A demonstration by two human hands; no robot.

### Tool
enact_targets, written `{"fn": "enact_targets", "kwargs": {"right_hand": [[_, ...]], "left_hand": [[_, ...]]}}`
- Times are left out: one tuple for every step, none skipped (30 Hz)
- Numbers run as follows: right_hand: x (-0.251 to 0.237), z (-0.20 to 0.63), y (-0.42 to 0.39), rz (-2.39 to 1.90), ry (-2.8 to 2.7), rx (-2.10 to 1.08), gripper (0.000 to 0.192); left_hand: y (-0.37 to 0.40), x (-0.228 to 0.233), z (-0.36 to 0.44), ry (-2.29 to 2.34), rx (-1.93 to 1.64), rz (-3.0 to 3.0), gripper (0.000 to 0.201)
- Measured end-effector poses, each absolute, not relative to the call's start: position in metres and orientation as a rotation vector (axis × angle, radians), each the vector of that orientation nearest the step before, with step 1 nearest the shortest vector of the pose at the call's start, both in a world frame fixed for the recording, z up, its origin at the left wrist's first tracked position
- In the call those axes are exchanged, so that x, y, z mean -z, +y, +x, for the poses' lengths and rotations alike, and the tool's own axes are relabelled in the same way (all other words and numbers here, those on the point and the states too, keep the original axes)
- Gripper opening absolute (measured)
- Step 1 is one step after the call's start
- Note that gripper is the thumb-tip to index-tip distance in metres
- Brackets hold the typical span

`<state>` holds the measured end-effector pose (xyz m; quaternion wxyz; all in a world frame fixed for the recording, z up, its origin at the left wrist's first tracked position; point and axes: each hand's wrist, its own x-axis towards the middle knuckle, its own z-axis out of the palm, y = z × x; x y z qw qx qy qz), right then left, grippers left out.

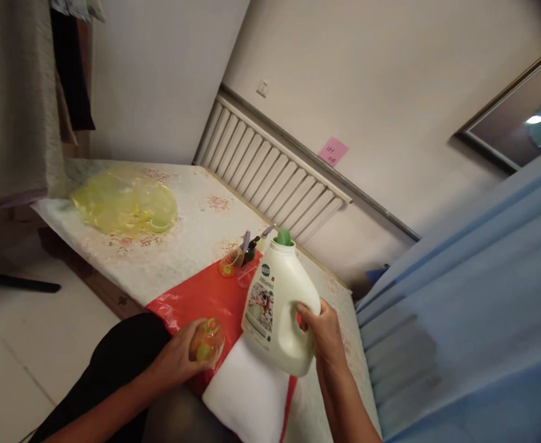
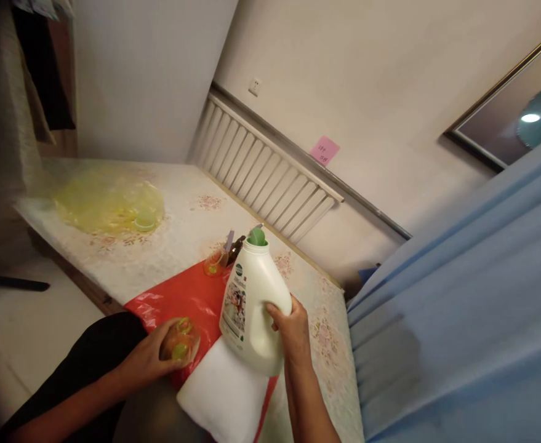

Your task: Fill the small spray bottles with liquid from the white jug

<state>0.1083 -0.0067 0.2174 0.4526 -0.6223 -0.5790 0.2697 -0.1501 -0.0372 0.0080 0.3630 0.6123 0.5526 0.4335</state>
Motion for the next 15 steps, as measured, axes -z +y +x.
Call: {"fn": "enact_targets", "kwargs": {"right_hand": [[-0.219, 0.115, -0.014, -1.585, -1.445, -0.641, 0.024], [-0.221, 0.122, -0.020, -1.628, -1.461, -0.617, 0.024], [-0.223, 0.127, -0.027, -1.661, -1.478, -0.594, 0.023], [-0.225, 0.132, -0.033, -1.684, -1.500, -0.574, 0.022], [-0.226, 0.136, -0.039, -1.702, -1.524, -0.560, 0.022], [-0.228, 0.140, -0.045, -1.718, -1.545, -0.550, 0.022], [-0.229, 0.143, -0.050, -1.741, -1.563, -0.544, 0.022], [-0.229, 0.146, -0.054, -1.770, -1.578, -0.539, 0.023], [-0.229, 0.149, -0.058, -1.797, -1.590, -0.536, 0.023], [-0.228, 0.151, -0.061, -1.821, -1.599, -0.535, 0.024], [-0.227, 0.154, -0.064, -1.838, -1.608, -0.538, 0.024], [-0.225, 0.156, -0.067, -1.848, -1.617, -0.541, 0.024], [-0.223, 0.159, -0.069, -1.856, -1.624, -0.546, 0.023], [-0.220, 0.161, -0.072, -1.865, -1.630, -0.553, 0.022], [-0.218, 0.163, -0.074, -1.877, -1.631, -0.563, 0.022]], "left_hand": [[-0.033, -0.008, -0.147, 1.422, -1.123, 1.583, 0.069], [-0.028, -0.007, -0.144, 1.415, -1.132, 1.590, 0.069], [-0.023, -0.007, -0.141, 1.406, -1.146, 1.598, 0.069], [-0.019, -0.007, -0.138, 1.395, -1.159, 1.611, 0.068], [-0.014, -0.006, -0.134, 1.391, -1.173, 1.622, 0.067], [-0.009, -0.005, -0.131, 1.388, -1.187, 1.635, 0.066], [-0.005, -0.004, -0.128, 1.383, -1.202, 1.651, 0.065], [-0.001, -0.004, -0.124, 1.380, -1.220, 1.665, 0.065], [0.003, -0.003, -0.121, 1.375, -1.234, 1.680, 0.065], [0.006, -0.003, -0.118, 1.372, -1.241, 1.690, 0.065], [0.008, -0.003, -0.116, 1.367, -1.242, 1.699, 0.065], [0.011, -0.004, -0.113, 1.361, -1.242, 1.705, 0.065], [0.012, -0.005, -0.111, 1.356, -1.241, 1.707, 0.064], [0.013, -0.006, -0.108, 1.351, -1.243, 1.707, 0.063], [0.014, -0.007, -0.106, 1.342, -1.250, 1.710, 0.062]]}}
